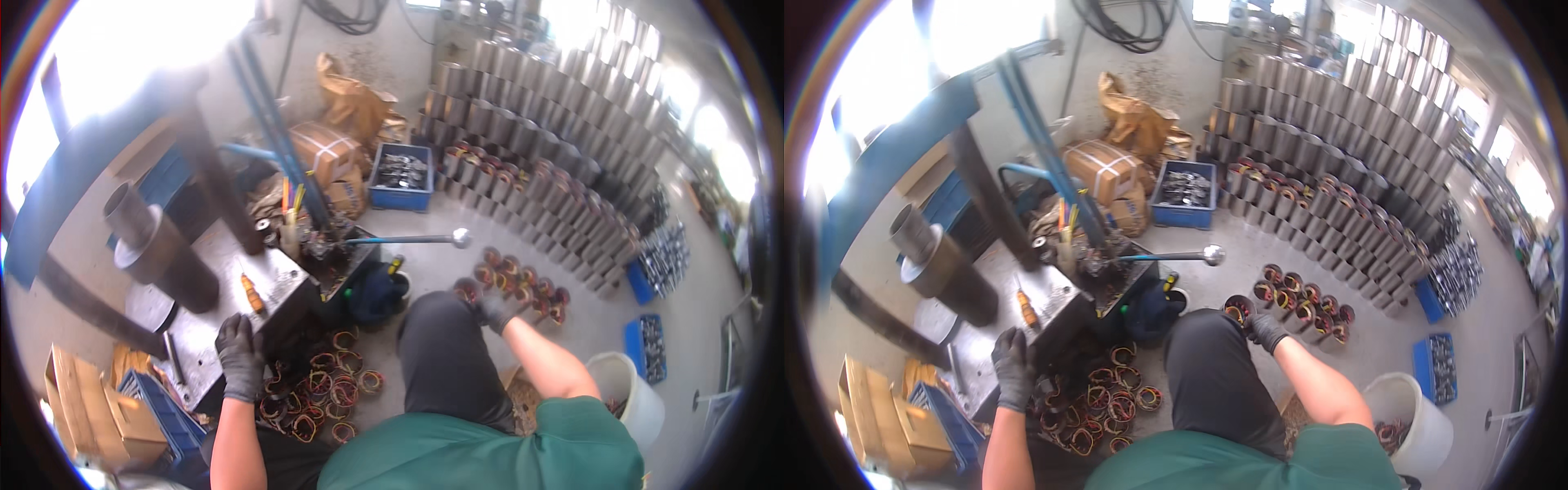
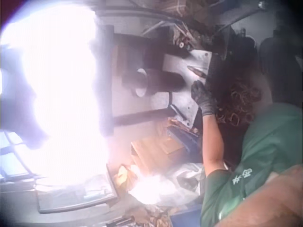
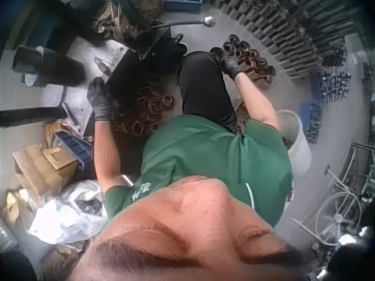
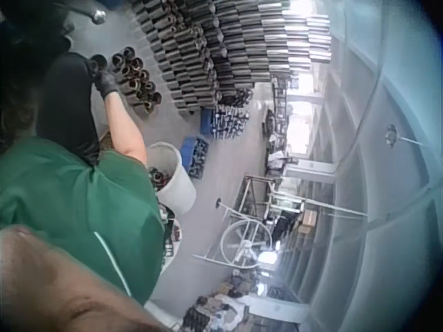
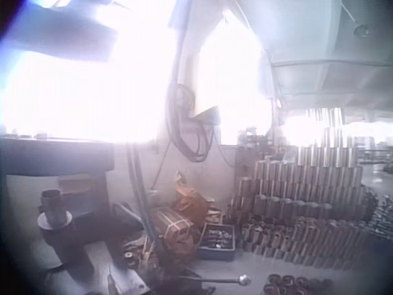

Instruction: Using a hydraulic press to insert copper-wound stators into metal housings for electric motors.

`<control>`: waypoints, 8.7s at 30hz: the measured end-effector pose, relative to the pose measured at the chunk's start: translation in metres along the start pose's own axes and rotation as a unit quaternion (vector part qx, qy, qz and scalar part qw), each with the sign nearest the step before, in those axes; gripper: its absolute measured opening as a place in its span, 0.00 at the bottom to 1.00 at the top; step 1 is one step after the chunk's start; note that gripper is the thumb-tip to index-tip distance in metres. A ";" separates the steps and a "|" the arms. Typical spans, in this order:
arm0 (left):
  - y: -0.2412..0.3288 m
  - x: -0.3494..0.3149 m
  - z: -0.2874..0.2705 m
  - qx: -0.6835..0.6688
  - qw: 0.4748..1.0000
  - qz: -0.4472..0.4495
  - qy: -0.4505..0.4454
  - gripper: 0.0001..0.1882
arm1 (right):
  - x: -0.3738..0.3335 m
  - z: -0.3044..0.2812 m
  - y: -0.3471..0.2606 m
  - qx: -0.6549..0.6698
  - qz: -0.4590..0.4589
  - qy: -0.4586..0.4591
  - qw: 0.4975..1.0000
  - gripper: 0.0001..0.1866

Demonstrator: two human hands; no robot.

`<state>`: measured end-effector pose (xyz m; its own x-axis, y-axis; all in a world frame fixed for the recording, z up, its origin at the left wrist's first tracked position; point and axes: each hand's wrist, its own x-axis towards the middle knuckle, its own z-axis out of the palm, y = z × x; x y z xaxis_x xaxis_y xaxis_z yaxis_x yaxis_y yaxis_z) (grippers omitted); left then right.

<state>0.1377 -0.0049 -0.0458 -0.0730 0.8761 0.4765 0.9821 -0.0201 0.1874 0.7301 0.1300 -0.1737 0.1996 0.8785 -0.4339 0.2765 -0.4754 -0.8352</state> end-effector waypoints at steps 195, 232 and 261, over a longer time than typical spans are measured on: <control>-0.127 0.011 -0.134 -0.203 0.886 -0.391 0.144 0.20 | -0.251 0.497 -0.350 -0.342 -0.566 -0.458 0.594 0.22; 0.032 0.037 -0.058 -0.321 0.945 -0.011 0.061 0.52 | -0.203 0.295 -0.298 0.263 -0.053 -0.621 0.736 0.27; 0.054 0.044 -0.049 -0.146 0.959 0.154 0.186 0.51 | -0.184 0.286 -0.278 0.023 -0.398 -0.364 0.842 0.27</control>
<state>0.1793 0.0087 0.0274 0.1030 0.5754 0.8113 0.8803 -0.4325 0.1950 0.3477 0.1132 0.0416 -0.6651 0.7221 0.1906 0.0111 0.2647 -0.9643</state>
